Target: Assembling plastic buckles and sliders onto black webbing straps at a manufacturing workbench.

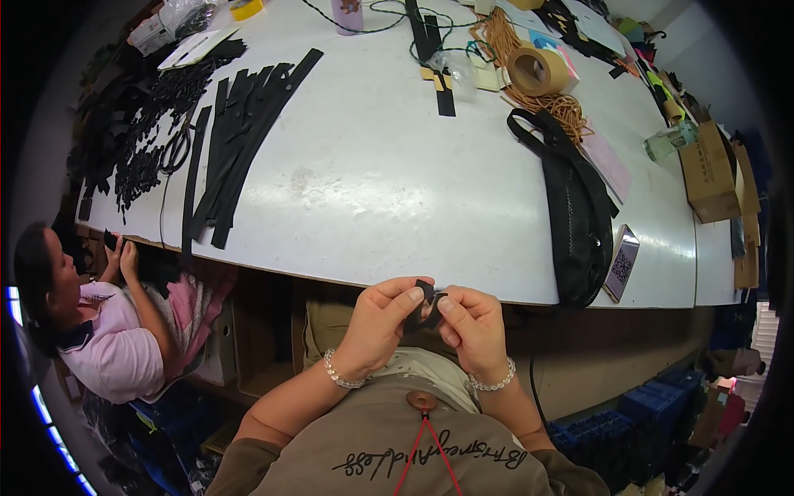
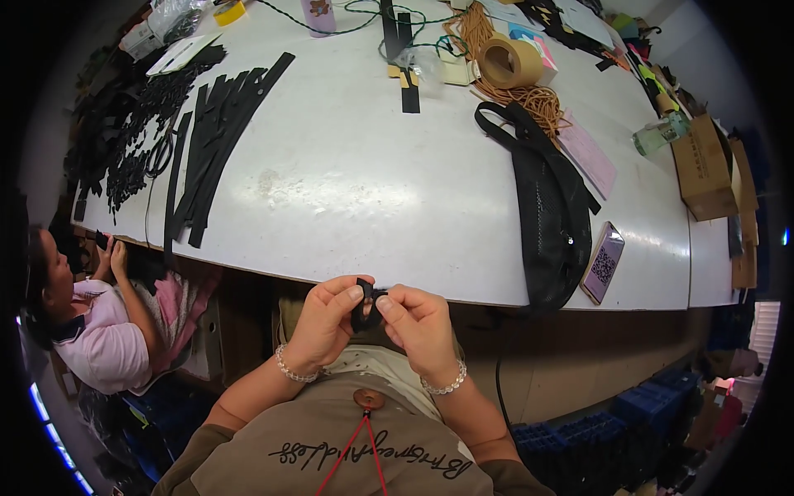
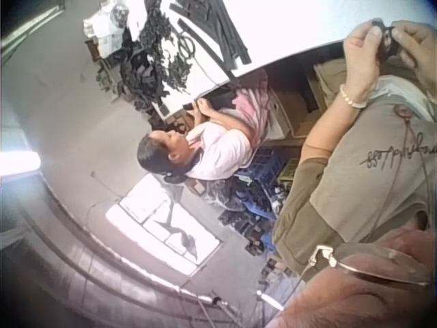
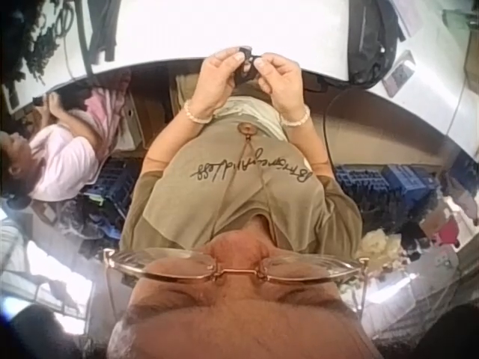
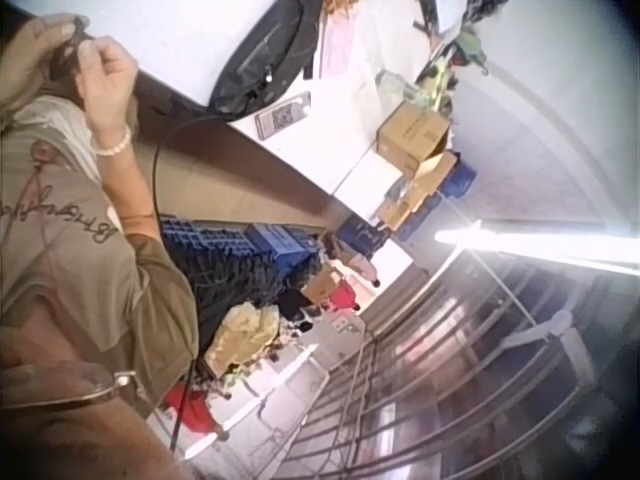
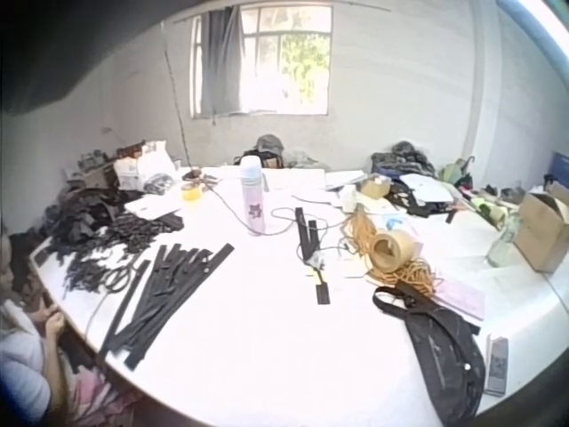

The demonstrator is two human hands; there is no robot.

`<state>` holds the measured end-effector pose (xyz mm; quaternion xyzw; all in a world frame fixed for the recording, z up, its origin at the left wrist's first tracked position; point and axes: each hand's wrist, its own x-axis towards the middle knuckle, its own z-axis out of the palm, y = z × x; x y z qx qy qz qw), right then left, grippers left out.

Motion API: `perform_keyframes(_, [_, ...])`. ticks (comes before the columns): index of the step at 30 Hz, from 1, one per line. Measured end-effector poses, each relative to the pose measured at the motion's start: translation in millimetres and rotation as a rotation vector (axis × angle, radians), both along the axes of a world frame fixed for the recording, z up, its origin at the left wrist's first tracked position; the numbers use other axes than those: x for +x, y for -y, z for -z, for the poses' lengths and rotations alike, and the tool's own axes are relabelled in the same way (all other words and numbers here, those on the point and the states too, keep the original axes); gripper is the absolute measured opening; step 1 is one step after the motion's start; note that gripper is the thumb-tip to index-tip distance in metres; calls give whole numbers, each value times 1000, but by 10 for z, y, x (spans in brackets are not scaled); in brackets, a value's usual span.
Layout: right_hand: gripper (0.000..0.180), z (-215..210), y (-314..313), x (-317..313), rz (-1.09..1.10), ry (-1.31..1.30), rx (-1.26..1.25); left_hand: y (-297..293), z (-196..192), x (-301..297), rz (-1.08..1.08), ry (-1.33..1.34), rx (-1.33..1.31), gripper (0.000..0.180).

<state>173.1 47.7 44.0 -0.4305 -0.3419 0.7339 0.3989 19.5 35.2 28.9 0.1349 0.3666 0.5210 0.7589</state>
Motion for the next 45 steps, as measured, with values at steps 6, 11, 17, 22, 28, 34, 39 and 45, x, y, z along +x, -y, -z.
perform_keyframes(6, [12, 4, -41, -10, -2, 7, 69, 15, 25, -30, 21, -6, 0, 20])
perform_keyframes(11, [11, 1, -59, 6, -47, 29, 108, 12, 23, -33, 39, -22, -8, 19])
perform_keyframes(17, [12, 71, -17, 7, 30, -74, 89, -18, -9, -20, -96, 78, -50, 23])
perform_keyframes(22, [15, 141, 4, -71, 242, -147, 219, -81, -109, -54, -198, 58, -144, 21])
perform_keyframes(28, [9, 13, -75, -52, -39, 19, 319, -5, 32, -79, 1, 27, -36, 21])
perform_keyframes(34, [11, 14, -116, -4, -135, 88, 315, -7, -1, -100, 37, -4, -46, 19])
perform_keyframes(39, [11, 70, -114, 9, -157, 93, 312, -4, -2, -90, 51, -5, 0, 18])
perform_keyframes(45, [12, 24, -127, 1, -149, 61, 297, -8, -17, -77, 54, -27, 6, 15])
